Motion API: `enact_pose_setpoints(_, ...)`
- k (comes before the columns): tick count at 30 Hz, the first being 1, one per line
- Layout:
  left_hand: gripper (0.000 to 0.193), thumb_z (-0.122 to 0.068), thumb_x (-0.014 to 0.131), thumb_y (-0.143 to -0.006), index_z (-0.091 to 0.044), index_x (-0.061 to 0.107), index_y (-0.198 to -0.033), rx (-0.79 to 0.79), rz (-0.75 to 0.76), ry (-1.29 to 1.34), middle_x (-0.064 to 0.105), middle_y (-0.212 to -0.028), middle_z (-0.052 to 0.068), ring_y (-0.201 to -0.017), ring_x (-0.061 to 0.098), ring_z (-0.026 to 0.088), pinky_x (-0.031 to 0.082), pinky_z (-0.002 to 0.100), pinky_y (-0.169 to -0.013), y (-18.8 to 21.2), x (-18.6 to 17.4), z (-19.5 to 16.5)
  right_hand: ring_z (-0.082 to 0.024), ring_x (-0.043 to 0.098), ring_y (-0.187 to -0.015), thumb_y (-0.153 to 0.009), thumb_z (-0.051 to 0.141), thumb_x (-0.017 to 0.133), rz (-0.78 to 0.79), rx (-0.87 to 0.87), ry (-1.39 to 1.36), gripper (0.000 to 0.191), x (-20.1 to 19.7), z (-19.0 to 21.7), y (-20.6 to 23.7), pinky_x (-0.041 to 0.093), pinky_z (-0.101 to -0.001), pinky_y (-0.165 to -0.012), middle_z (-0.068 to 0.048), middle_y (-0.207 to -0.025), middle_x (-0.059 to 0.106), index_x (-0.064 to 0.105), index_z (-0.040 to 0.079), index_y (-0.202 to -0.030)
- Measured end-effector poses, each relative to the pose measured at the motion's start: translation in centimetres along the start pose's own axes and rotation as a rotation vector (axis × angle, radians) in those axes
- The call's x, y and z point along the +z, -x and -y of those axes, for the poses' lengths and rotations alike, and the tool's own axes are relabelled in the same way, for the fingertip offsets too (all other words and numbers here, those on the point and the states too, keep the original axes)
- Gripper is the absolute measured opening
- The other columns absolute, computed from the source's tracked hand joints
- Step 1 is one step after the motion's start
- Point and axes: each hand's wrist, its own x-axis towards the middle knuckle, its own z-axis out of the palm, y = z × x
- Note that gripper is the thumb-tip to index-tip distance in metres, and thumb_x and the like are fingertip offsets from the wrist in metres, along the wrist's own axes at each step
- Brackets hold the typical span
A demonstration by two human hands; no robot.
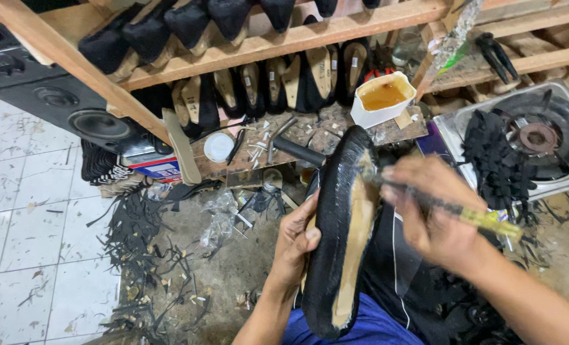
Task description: The person sits on the workshop floor holding a black shoe upper on their lap and applies glue with a brush along its edge, dipping the brush into a glue container on the workbench. They place the glued shoe on the shelf, take another shoe, and continue brushing glue along its edge.
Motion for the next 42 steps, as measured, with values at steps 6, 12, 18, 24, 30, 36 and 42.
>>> enact_pose_setpoints(6,0.091,-0.042,0.078,-0.089,0.007,0.041,-0.156,-0.058,-0.080,0.143,0.061,-0.142,0.014,-0.123,0.064,0.019,0.052,0.033,-0.107,-0.1,0.0,0.4,-0.026,0.070,-0.088,-0.085,-0.014,0.070,0.101,0.009,0.090,0.023,0.2,0.7,1.1,0.059,-0.0374,-0.078,-0.015,-0.095,0.069,0.067,-0.004,-0.106)
enact_pose_setpoints(12,0.080,-0.049,0.070,-0.094,0.003,0.046,-0.150,-0.160,-0.113,0.342,0.065,-0.131,0.017,-0.113,0.068,0.025,0.057,0.038,-0.100,-0.5,-1.8,1.6,-0.033,0.070,-0.090,-0.077,0.005,0.070,0.490,-0.131,-0.349,0.035,0.4,4.0,2.3,0.058,-0.0405,-0.077,-0.021,-0.101,0.070,0.067,-0.009,-0.109)
enact_pose_setpoints(18,0.080,-0.056,0.062,-0.096,0.001,0.047,-0.150,-0.344,-0.041,0.862,0.066,-0.128,0.018,-0.104,0.067,0.027,0.056,0.039,-0.091,0.2,-3.8,4.6,-0.019,0.068,-0.081,-0.099,0.010,0.073,-0.383,0.380,-0.575,0.021,-2.4,0.7,4.4,0.057,-0.0329,-0.074,-0.012,-0.095,0.070,0.070,0.004,-0.119)
enact_pose_setpoints(24,0.081,-0.063,0.054,-0.098,-0.002,0.049,-0.150,-0.363,0.081,0.999,0.067,-0.125,0.020,-0.095,0.067,0.029,0.055,0.040,-0.082,0.2,-4.8,6.8,-0.026,0.070,-0.113,-0.099,0.013,0.075,-0.548,0.654,-0.818,0.040,-0.1,-5.8,5.0,0.058,-0.0379,-0.090,-0.015,-0.127,0.068,0.060,0.006,-0.136)
enact_pose_setpoints(30,0.084,-0.070,0.047,-0.100,-0.004,0.050,-0.151,-0.364,0.136,1.039,0.069,-0.121,0.021,-0.086,0.067,0.031,0.054,0.041,-0.073,-0.3,-1.6,5.9,-0.030,0.056,-0.134,-0.089,0.032,0.086,-0.348,0.821,-1.656,0.078,7.4,-7.7,9.7,0.047,-0.0463,-0.114,-0.017,-0.148,0.052,0.049,-0.004,-0.146)
enact_pose_setpoints(36,0.086,-0.063,0.062,-0.084,-0.010,0.044,-0.149,-0.110,0.009,0.867,0.052,-0.146,0.014,-0.130,0.055,0.033,0.045,0.051,-0.107,0.3,3.9,-0.5,-0.024,0.044,-0.146,-0.085,0.019,0.083,-0.523,0.800,-1.707,0.094,8.3,-7.7,10.7,0.038,-0.0423,-0.121,-0.008,-0.171,0.029,0.029,-0.001,-0.160)
enact_pose_setpoints(42,0.098,-0.029,0.084,-0.079,-0.015,0.025,-0.157,0.141,-0.206,0.328,0.037,-0.163,0.012,-0.146,0.042,0.036,0.038,0.058,-0.116,-0.7,3.9,-0.6,-0.025,0.038,-0.149,-0.082,0.014,0.086,-0.478,0.747,-1.615,0.099,5.9,-6.2,6.2,0.034,-0.0450,-0.122,-0.009,-0.174,0.023,0.028,0.001,-0.161)
